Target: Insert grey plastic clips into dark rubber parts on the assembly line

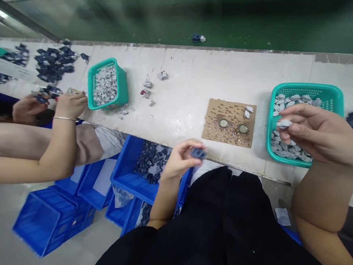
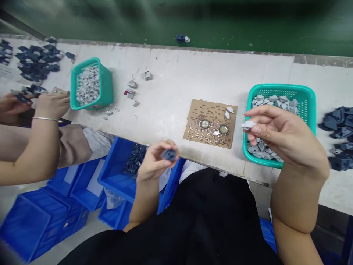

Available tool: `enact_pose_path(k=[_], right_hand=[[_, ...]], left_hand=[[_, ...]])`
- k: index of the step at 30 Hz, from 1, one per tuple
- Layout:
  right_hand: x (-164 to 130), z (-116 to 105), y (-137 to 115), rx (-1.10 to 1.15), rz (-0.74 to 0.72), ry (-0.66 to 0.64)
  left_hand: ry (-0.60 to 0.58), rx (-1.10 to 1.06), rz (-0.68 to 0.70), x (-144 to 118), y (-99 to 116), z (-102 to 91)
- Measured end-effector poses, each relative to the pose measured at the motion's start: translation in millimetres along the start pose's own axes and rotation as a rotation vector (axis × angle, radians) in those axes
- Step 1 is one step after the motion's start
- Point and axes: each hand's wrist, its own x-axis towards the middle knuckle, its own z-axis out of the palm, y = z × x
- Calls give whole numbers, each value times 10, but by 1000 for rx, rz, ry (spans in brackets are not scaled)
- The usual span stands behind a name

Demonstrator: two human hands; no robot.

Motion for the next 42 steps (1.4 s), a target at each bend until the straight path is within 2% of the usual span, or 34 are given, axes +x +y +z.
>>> enact_pose_path(k=[2, 5, 10, 14, 17, 21, 25, 28, 32, 37, 42], right_hand=[[18, -6, 7, -30, 7, 18], [31, -13, 13, -45, -10, 55], [5, 19, 9, 1, 23, 87], [-9, 57, 37, -33, 11, 97], [-21, 100, 73, -140, -25, 114], [-47, 226, 140, -396, -173, 215], [5, 375, 271, -868, -512, 343], [94, 419, 389, -1167, -718, 325], [155, 415, 461, -1273, -754, 247], [155, 431, 440, -1299, -744, 168], [187, 448, 432, -1332, -748, 150]], left_hand=[[-23, -39, -3, 199, -59, 186], [-94, -138, -38, 414, -138, 357], [-179, -349, -85, 584, -265, 496], [-148, -403, -156, 650, -353, 565], [-163, -431, -174, 694, -392, 568], [-190, -481, -146, 751, -428, 529], [-233, -522, -118, 782, -493, 488], [-171, -511, -92, 783, -544, 455], [-38, -489, -74, 779, -572, 414], [-75, -518, -88, 777, -554, 434], [-3, -463, -147, 778, -529, 460]])
